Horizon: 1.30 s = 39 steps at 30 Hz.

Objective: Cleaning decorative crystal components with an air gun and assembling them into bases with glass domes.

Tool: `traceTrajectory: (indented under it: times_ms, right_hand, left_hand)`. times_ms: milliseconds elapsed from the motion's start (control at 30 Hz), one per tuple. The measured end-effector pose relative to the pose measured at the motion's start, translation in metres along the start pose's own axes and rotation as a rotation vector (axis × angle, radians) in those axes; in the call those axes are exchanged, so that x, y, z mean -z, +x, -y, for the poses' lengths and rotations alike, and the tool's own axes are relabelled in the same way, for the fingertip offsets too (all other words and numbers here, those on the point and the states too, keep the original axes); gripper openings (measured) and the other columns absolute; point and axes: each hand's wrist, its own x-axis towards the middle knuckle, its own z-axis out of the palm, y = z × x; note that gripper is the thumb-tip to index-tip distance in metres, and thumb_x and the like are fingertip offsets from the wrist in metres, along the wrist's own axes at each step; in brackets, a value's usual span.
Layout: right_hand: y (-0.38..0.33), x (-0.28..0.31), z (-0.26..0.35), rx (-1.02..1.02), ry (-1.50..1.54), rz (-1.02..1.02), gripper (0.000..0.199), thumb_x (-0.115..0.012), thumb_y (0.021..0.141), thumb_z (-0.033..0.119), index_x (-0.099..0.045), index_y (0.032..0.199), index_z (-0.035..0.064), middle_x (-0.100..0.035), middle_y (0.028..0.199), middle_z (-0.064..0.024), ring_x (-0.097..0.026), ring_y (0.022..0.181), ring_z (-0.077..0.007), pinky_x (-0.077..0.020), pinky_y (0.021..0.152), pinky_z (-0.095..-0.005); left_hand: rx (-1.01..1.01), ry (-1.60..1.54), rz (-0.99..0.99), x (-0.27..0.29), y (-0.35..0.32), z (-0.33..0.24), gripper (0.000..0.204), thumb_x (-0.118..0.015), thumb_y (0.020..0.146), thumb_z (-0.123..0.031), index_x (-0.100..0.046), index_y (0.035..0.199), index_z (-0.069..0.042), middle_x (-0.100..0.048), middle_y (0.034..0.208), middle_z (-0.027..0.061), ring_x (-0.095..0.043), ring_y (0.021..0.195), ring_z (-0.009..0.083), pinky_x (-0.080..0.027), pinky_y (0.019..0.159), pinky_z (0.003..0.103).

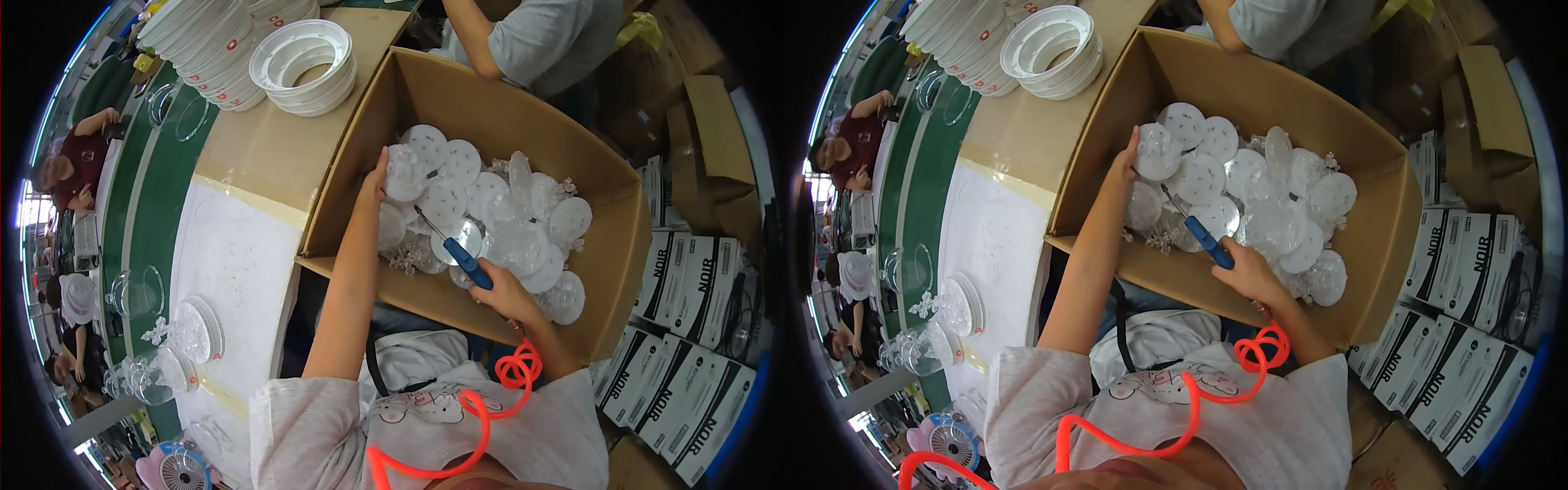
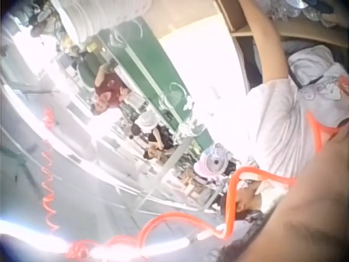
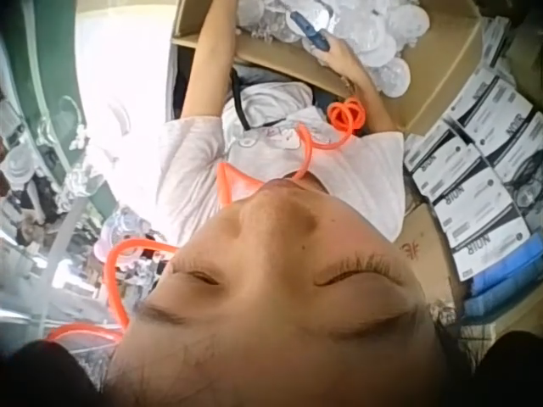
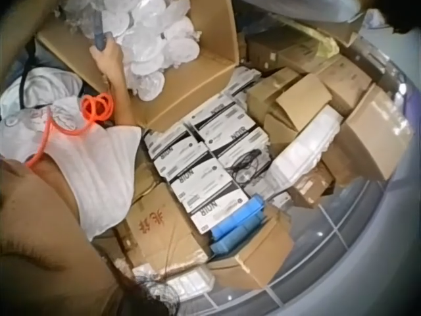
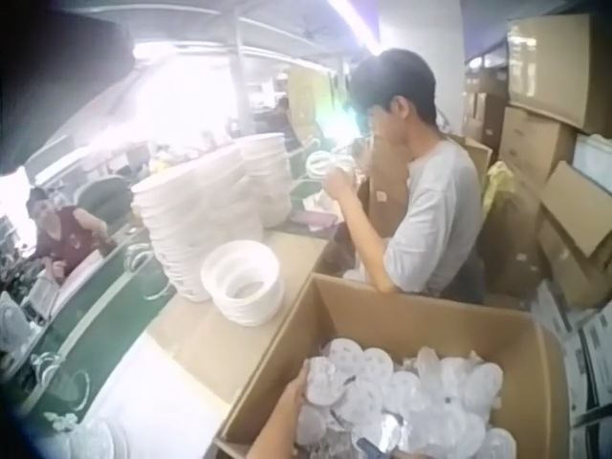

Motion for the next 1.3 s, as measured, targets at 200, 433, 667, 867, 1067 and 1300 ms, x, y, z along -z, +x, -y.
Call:
traceTrajectory:
  times_ms: [200, 433, 667, 867, 1067, 1300]
  right_hand:
    - [-0.048, 0.060, 0.012, -0.107, 0.832, 0.281, 0.043, -0.066, 0.071, 0.017, -0.049, 0.107, -0.0006, -0.056, 0.083, -0.0056, -0.053, 0.078, -0.0121, -0.0409, 0.074, -0.0253]
    - [-0.044, 0.067, -0.029, -0.157, 0.842, 0.081, 0.037, -0.059, 0.072, 0.013, -0.047, 0.104, -0.0002, -0.053, 0.080, -0.0045, -0.050, 0.073, -0.0112, -0.0403, 0.066, -0.0239]
    - [-0.028, 0.051, -0.022, -0.159, 0.778, 0.150, 0.033, -0.055, 0.073, 0.012, -0.047, 0.103, -0.0001, -0.052, 0.079, -0.0040, -0.049, 0.071, -0.0108, -0.0390, 0.066, -0.0235]
    - [-0.026, 0.045, -0.024, -0.197, 0.754, 0.165, 0.034, -0.056, 0.072, 0.011, -0.047, 0.103, 0.0005, -0.052, 0.080, -0.0044, -0.049, 0.071, -0.0117, -0.0387, 0.066, -0.0239]
    - [-0.024, 0.046, -0.017, -0.203, 0.743, 0.182, 0.033, -0.055, 0.072, 0.012, -0.048, 0.101, -0.0012, -0.053, 0.079, -0.0027, -0.050, 0.072, -0.0094, -0.0406, 0.069, -0.0230]
    - [-0.021, 0.046, -0.022, -0.196, 0.671, 0.116, 0.034, -0.053, 0.072, 0.010, -0.048, 0.103, -0.0026, -0.053, 0.077, -0.0035, -0.050, 0.070, -0.0102, -0.0410, 0.068, -0.0235]
  left_hand:
    - [-0.150, 0.408, -0.112, -0.023, -0.071, -0.049, 0.059, -0.060, 0.074, -0.059, -0.065, 0.085, -0.001, -0.063, 0.078, 0.0103, -0.060, 0.066, 0.0161, -0.048, 0.058, 0.030]
    - [-0.285, -0.094, -0.048, 0.029, -0.238, -0.122, 0.065, -0.039, 0.089, -0.053, -0.034, 0.132, -0.005, -0.043, 0.129, 0.0114, -0.044, 0.117, 0.0267, -0.039, 0.096, 0.041]
    - [-0.338, 0.020, -0.495, 0.199, -0.283, -0.145, 0.084, -0.038, 0.080, -0.068, -0.039, 0.128, 0.000, -0.050, 0.123, 0.0142, -0.052, 0.109, 0.0249, -0.043, 0.092, 0.037]
    - [-0.318, 0.173, -0.466, 0.261, -0.299, -0.153, 0.083, -0.028, 0.083, -0.069, -0.053, 0.115, 0.004, -0.064, 0.093, 0.0117, -0.059, 0.078, 0.0173, -0.048, 0.072, 0.030]
    - [-0.496, 0.500, -0.804, 0.238, -0.337, -0.202, 0.064, -0.030, 0.092, -0.051, -0.051, 0.118, 0.003, -0.056, 0.117, 0.0143, -0.052, 0.109, 0.0238, -0.033, 0.097, 0.033]
    - [-1.018, 1.885, -0.120, -0.056, -0.214, -0.089, 0.013, -0.056, 0.074, -0.003, -0.061, 0.086, -0.002, -0.062, 0.090, 0.0126, -0.061, 0.086, 0.0247, -0.049, 0.072, 0.032]
